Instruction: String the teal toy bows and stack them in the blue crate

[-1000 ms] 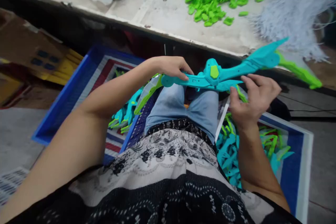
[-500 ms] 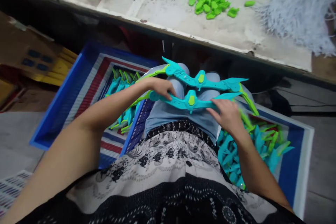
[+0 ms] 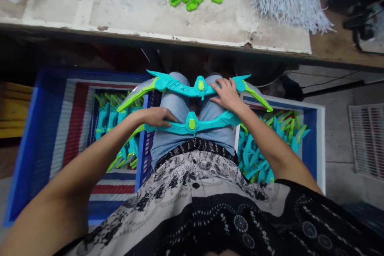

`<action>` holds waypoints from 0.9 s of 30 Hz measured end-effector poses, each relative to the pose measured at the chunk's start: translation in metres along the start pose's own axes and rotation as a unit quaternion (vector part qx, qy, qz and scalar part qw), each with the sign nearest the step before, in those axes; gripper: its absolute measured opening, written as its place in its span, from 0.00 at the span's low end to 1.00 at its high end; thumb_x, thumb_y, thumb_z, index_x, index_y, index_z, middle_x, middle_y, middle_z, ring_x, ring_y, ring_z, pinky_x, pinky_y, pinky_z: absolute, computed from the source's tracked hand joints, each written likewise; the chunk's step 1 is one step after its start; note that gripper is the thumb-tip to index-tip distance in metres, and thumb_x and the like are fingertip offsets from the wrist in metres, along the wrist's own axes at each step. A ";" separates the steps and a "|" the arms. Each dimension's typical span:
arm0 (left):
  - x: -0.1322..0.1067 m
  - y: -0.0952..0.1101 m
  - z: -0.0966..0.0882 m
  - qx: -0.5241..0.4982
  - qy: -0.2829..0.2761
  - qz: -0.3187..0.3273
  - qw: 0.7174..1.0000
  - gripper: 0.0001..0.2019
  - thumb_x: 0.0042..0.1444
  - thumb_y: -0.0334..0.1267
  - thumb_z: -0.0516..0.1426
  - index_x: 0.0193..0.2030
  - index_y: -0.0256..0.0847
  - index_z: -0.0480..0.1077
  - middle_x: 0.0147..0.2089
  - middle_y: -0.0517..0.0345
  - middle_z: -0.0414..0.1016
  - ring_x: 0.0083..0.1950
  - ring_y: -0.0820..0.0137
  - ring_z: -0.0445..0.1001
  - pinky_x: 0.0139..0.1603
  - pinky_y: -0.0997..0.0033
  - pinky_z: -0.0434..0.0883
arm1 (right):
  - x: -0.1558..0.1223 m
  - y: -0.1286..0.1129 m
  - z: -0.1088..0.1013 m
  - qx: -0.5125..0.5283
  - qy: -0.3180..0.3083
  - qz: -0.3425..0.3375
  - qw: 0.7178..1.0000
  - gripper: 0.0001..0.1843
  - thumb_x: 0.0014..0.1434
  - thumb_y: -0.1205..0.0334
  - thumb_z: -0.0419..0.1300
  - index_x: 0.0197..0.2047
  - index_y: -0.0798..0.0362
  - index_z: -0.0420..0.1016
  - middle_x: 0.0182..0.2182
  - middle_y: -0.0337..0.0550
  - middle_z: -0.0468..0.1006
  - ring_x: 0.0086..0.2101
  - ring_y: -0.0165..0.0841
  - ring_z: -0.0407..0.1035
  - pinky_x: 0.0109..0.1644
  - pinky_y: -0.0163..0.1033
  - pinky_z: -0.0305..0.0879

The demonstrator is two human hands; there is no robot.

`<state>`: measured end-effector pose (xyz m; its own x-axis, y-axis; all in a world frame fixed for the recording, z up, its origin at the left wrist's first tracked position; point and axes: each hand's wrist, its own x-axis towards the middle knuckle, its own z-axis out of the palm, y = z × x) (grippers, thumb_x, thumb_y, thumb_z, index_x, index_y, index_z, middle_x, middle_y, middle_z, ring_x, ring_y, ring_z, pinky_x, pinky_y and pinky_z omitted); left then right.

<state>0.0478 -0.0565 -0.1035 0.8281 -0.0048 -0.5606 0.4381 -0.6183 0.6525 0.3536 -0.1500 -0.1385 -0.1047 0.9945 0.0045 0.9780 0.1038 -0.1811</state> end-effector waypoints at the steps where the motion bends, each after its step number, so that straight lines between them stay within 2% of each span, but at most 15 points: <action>1: 0.000 0.005 0.001 0.025 0.050 -0.006 0.998 0.20 0.58 0.42 0.53 0.56 0.44 0.71 0.52 0.52 0.74 0.51 0.64 0.71 0.54 0.67 0.66 | 0.003 0.003 0.002 0.004 -0.005 -0.004 1.000 0.26 0.56 0.59 0.60 0.58 0.52 0.66 0.55 0.55 0.66 0.55 0.50 0.56 0.62 0.64 0.44; 3: 0.005 0.016 -0.001 0.078 0.189 -0.026 0.979 0.22 0.59 0.43 0.52 0.59 0.40 0.68 0.56 0.45 0.69 0.56 0.59 0.67 0.57 0.60 0.64 | 0.008 0.006 0.004 0.015 -0.012 -0.015 1.000 0.23 0.57 0.61 0.59 0.57 0.51 0.68 0.52 0.53 0.68 0.54 0.48 0.57 0.63 0.64 0.43; 5: 0.016 0.025 -0.009 0.118 0.308 -0.043 0.943 0.24 0.59 0.44 0.51 0.61 0.39 0.64 0.61 0.41 0.62 0.62 0.55 0.60 0.61 0.54 0.60 | 0.011 0.007 0.004 0.023 -0.019 -0.024 0.999 0.23 0.57 0.63 0.58 0.57 0.51 0.68 0.50 0.52 0.69 0.53 0.47 0.57 0.64 0.63 0.42; 7: 0.033 0.028 -0.020 0.150 0.355 -0.061 0.921 0.27 0.58 0.43 0.53 0.64 0.39 0.60 0.64 0.40 0.57 0.65 0.51 0.55 0.63 0.49 0.57 | 0.014 0.006 0.004 0.031 -0.022 -0.028 0.999 0.23 0.57 0.64 0.57 0.57 0.51 0.68 0.49 0.51 0.70 0.53 0.46 0.57 0.65 0.62 0.41; 9: 0.051 0.023 -0.031 0.177 0.341 -0.088 0.919 0.32 0.55 0.42 0.56 0.66 0.38 0.55 0.65 0.38 0.57 0.65 0.49 0.54 0.63 0.47 0.55 | 0.015 0.006 0.005 0.034 -0.020 -0.023 0.999 0.23 0.58 0.64 0.56 0.57 0.50 0.67 0.49 0.50 0.70 0.53 0.46 0.58 0.66 0.62 0.40; 11: 0.062 0.013 -0.038 0.196 0.300 -0.106 0.927 0.35 0.54 0.41 0.58 0.67 0.35 0.53 0.64 0.38 0.59 0.64 0.50 0.57 0.63 0.48 0.55 | 0.015 0.005 0.006 0.037 -0.015 -0.015 0.999 0.24 0.58 0.63 0.56 0.58 0.50 0.67 0.50 0.50 0.69 0.53 0.47 0.57 0.65 0.64 0.39; 14: 0.063 0.001 -0.042 0.222 0.250 -0.100 0.937 0.28 0.55 0.38 0.55 0.64 0.38 0.59 0.62 0.43 0.63 0.62 0.53 0.59 0.62 0.54 0.57 | 0.007 0.005 0.006 0.043 0.010 -0.013 0.999 0.27 0.58 0.61 0.57 0.60 0.50 0.64 0.55 0.52 0.65 0.58 0.50 0.52 0.63 0.66 0.39; 16: 0.058 -0.001 -0.040 0.239 0.242 -0.102 0.935 0.24 0.56 0.37 0.54 0.60 0.41 0.63 0.62 0.46 0.64 0.61 0.54 0.61 0.60 0.56 0.59 | -0.004 0.003 0.005 0.041 0.029 -0.021 0.999 0.27 0.59 0.57 0.56 0.61 0.50 0.63 0.58 0.53 0.63 0.60 0.51 0.49 0.61 0.64 0.44; 17: 0.056 0.000 -0.038 0.245 0.244 -0.108 0.932 0.23 0.56 0.37 0.53 0.59 0.42 0.65 0.61 0.46 0.65 0.60 0.53 0.62 0.59 0.55 0.60 | -0.012 0.000 0.004 0.038 0.029 -0.024 0.999 0.25 0.60 0.55 0.55 0.60 0.51 0.64 0.57 0.54 0.64 0.59 0.51 0.51 0.59 0.61 0.48; 20: 0.053 0.000 -0.031 0.253 0.258 -0.119 0.925 0.21 0.57 0.39 0.51 0.58 0.40 0.66 0.60 0.43 0.64 0.58 0.51 0.64 0.56 0.54 0.62 | -0.041 -0.010 0.004 0.040 -0.032 -0.014 0.999 0.20 0.64 0.51 0.49 0.50 0.54 0.72 0.45 0.54 0.73 0.46 0.43 0.64 0.48 0.48 0.59; 23: 0.057 -0.005 -0.024 0.263 0.271 -0.123 0.918 0.21 0.58 0.40 0.50 0.57 0.40 0.67 0.60 0.42 0.64 0.56 0.51 0.66 0.55 0.55 0.64 | -0.064 -0.017 0.006 0.073 -0.090 0.000 0.993 0.17 0.65 0.52 0.51 0.43 0.54 0.75 0.34 0.47 0.75 0.35 0.35 0.67 0.40 0.39 0.59; 25: 0.060 -0.008 -0.021 0.269 0.276 -0.125 0.914 0.21 0.58 0.41 0.49 0.57 0.42 0.67 0.59 0.42 0.65 0.55 0.50 0.66 0.53 0.53 0.65 | -0.070 -0.008 -0.001 0.104 -0.061 0.003 0.993 0.14 0.64 0.53 0.54 0.41 0.52 0.76 0.33 0.45 0.76 0.35 0.33 0.68 0.41 0.37 0.60; 27: 0.062 -0.009 -0.019 0.271 0.285 -0.123 0.911 0.21 0.58 0.41 0.48 0.57 0.44 0.67 0.58 0.42 0.66 0.53 0.49 0.67 0.51 0.52 0.65 | -0.067 0.018 -0.021 0.106 0.022 0.047 0.993 0.14 0.64 0.54 0.53 0.40 0.52 0.77 0.35 0.45 0.76 0.38 0.34 0.68 0.44 0.38 0.61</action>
<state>0.1014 -0.0366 -0.1344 0.8433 0.4994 -0.1983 0.5253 -0.8440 0.1084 0.3823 -0.2148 -0.1219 -0.0029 0.9998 0.0191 0.9223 0.0101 -0.3865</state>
